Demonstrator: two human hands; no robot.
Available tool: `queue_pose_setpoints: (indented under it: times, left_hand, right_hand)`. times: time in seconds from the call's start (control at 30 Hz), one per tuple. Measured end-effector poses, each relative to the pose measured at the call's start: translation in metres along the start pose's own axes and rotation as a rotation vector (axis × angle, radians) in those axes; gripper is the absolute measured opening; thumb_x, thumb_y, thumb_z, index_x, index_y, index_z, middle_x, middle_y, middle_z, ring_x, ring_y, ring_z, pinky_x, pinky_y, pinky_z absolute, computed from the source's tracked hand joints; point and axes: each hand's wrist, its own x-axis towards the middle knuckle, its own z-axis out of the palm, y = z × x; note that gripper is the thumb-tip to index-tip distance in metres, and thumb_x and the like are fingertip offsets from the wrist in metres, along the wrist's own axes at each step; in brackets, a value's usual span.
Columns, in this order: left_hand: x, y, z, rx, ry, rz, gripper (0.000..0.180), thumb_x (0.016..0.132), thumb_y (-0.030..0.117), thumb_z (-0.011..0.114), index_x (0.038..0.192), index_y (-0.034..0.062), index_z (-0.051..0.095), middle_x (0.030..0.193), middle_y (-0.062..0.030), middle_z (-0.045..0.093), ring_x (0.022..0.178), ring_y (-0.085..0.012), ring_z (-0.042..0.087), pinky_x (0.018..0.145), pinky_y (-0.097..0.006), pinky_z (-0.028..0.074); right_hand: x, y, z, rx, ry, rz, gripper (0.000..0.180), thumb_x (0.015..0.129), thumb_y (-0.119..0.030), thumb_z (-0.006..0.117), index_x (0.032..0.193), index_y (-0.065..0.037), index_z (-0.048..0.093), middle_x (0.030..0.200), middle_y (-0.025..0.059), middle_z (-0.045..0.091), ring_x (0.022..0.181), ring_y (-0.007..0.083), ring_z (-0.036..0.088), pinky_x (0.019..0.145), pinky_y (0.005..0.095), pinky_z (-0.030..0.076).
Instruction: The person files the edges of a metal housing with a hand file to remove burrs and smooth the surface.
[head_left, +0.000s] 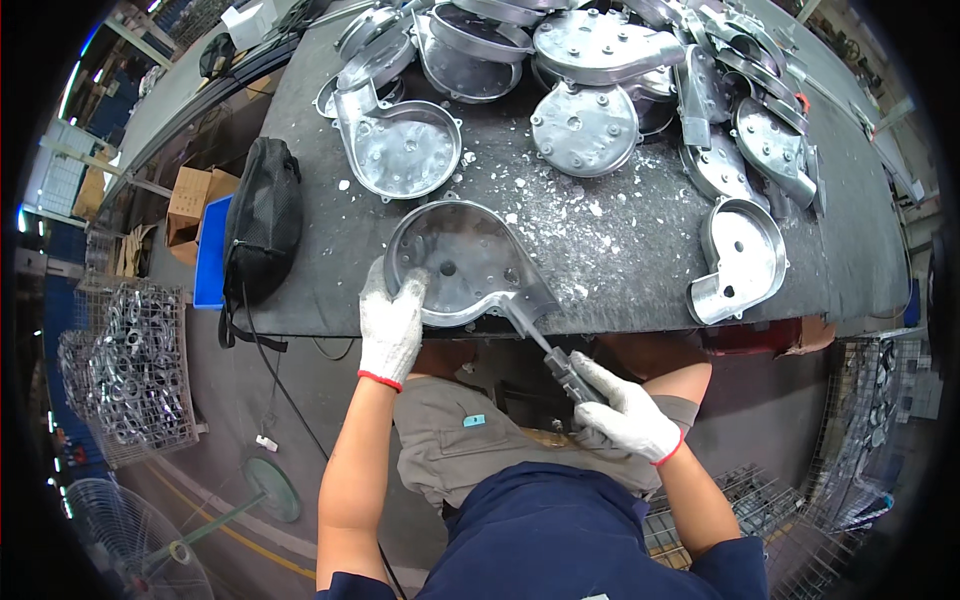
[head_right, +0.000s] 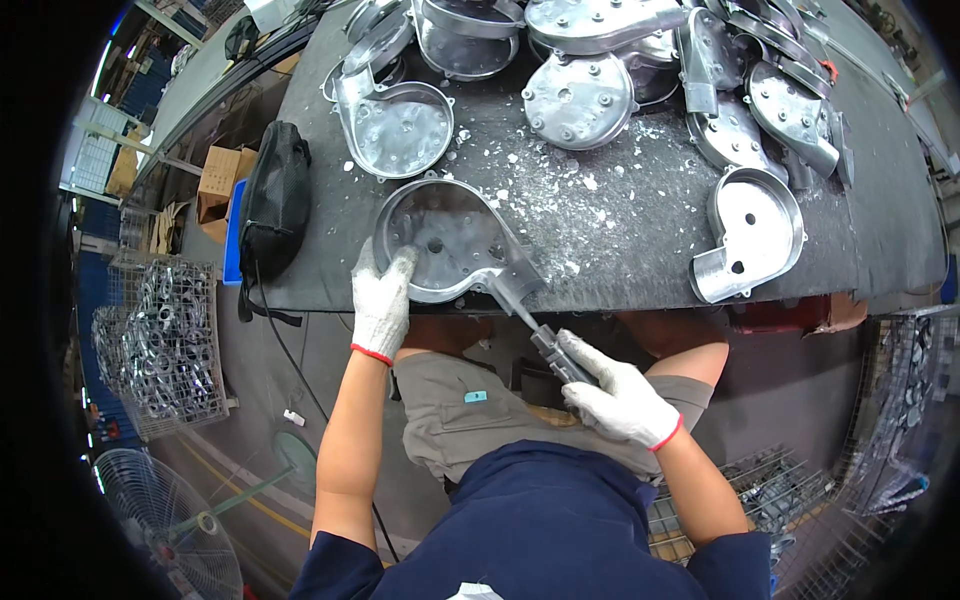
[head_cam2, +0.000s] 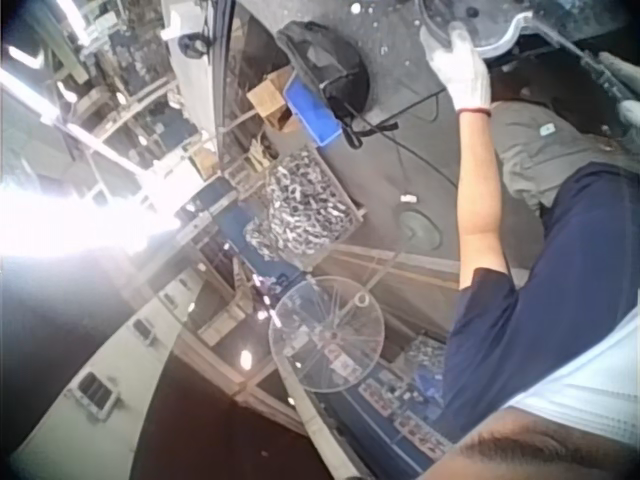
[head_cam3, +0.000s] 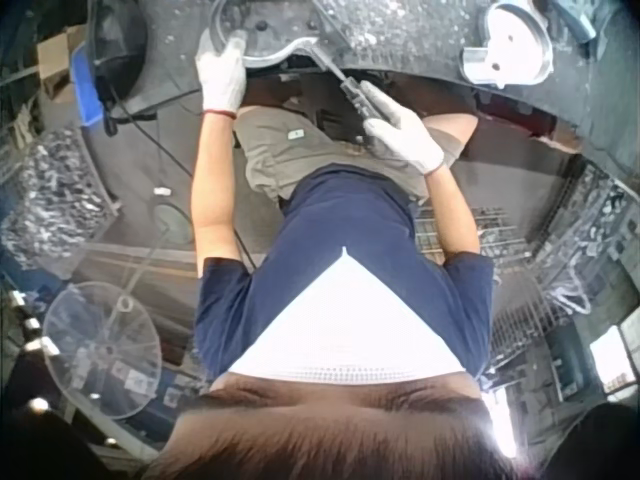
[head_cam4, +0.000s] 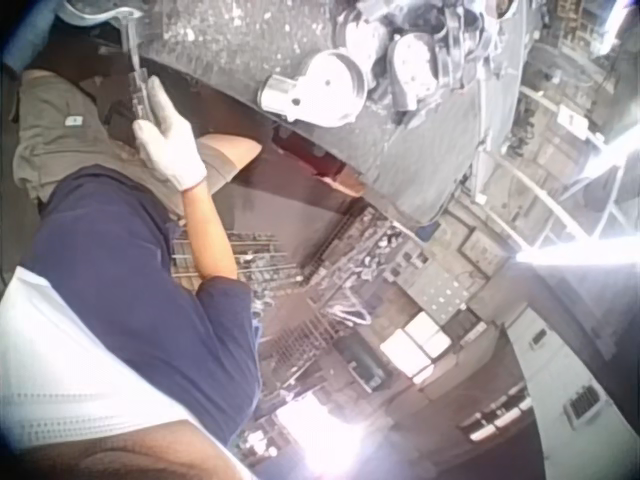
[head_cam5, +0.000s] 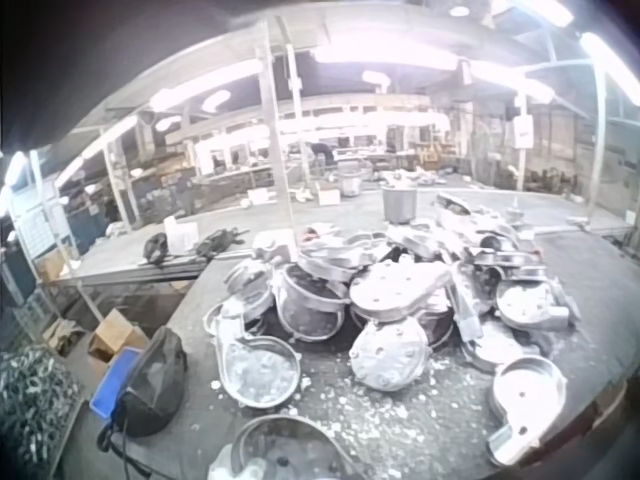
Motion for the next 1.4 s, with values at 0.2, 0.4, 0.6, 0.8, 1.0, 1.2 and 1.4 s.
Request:
queue_pose_setpoints:
  times: [0.2, 0.4, 0.6, 0.8, 1.0, 1.2, 1.4]
  left_hand:
    - [0.006, -0.023, -0.008, -0.158, -0.064, 0.009, 0.042, 0.101, 0.006, 0.072, 0.141, -0.0048, 0.065, 0.126, -0.0145, 0.076, 0.113, -0.0206, 0.071, 0.100, -0.038, 0.056]
    - [0.004, -0.024, -0.007, -0.300, -0.148, 0.128, 0.062, 0.102, 0.002, 0.068, 0.161, -0.0031, 0.049, 0.151, -0.0183, 0.064, 0.137, -0.0239, 0.063, 0.115, -0.037, 0.051]
    - [0.001, -0.026, -0.014, -0.299, -0.178, 0.189, 0.067, 0.105, 0.005, 0.067, 0.167, -0.0055, 0.042, 0.161, -0.0206, 0.058, 0.147, -0.0269, 0.057, 0.123, -0.038, 0.045]
    - [0.003, -0.018, -0.010, -0.360, -0.189, 0.164, 0.066, 0.106, 0.013, 0.068, 0.164, -0.0091, 0.045, 0.154, -0.0217, 0.063, 0.142, -0.0256, 0.060, 0.121, -0.038, 0.046]
    - [0.008, -0.033, -0.007, -0.245, -0.128, 0.254, 0.061, 0.105, 0.010, 0.063, 0.161, -0.0093, 0.049, 0.154, -0.0220, 0.064, 0.142, -0.0265, 0.060, 0.121, -0.038, 0.046]
    - [-0.001, -0.020, -0.010, -0.204, -0.174, 0.329, 0.062, 0.106, 0.017, 0.061, 0.160, -0.0118, 0.049, 0.151, -0.0246, 0.066, 0.141, -0.0284, 0.062, 0.120, -0.039, 0.046]
    - [-0.005, -0.021, -0.009, -0.182, -0.184, 0.297, 0.061, 0.106, 0.015, 0.060, 0.161, -0.0109, 0.049, 0.151, -0.0251, 0.066, 0.141, -0.0280, 0.062, 0.120, -0.038, 0.047]
  right_hand:
    - [-0.005, -0.036, 0.020, -0.833, 0.172, 0.019, 0.071, 0.100, -0.018, 0.075, 0.166, -0.007, 0.050, 0.110, 0.0212, 0.076, 0.095, 0.0417, 0.072, 0.087, 0.0474, 0.059]
    - [-0.012, -0.030, 0.008, -0.433, 0.102, -0.071, 0.066, 0.105, -0.010, 0.070, 0.166, 0.000, 0.047, 0.160, 0.0213, 0.063, 0.141, 0.0254, 0.067, 0.118, 0.0329, 0.050]
    - [-0.011, -0.048, 0.009, -0.378, 0.058, 0.006, 0.066, 0.105, -0.009, 0.069, 0.167, 0.001, 0.046, 0.162, 0.0223, 0.061, 0.144, 0.0270, 0.065, 0.118, 0.0344, 0.050]
    - [-0.019, -0.012, 0.016, -0.598, 0.234, -0.221, 0.067, 0.102, -0.012, 0.072, 0.166, -0.007, 0.050, 0.135, 0.0246, 0.073, 0.117, 0.0386, 0.075, 0.102, 0.0399, 0.059]
    - [-0.009, -0.040, 0.026, -0.922, 0.326, -0.112, 0.066, 0.101, -0.015, 0.074, 0.163, -0.015, 0.055, 0.088, 0.0185, 0.065, 0.075, 0.0409, 0.068, 0.071, 0.0476, 0.057]
    - [-0.024, -0.030, 0.032, -0.535, 0.321, -0.187, 0.062, 0.105, -0.010, 0.070, 0.164, -0.005, 0.052, 0.124, 0.0222, 0.077, 0.100, 0.0350, 0.078, 0.092, 0.0401, 0.061]
    - [-0.011, -0.031, 0.037, -0.338, 0.217, 0.089, 0.064, 0.108, -0.021, 0.068, 0.167, -0.006, 0.048, 0.133, 0.0223, 0.077, 0.111, 0.0288, 0.080, 0.100, 0.0374, 0.060]
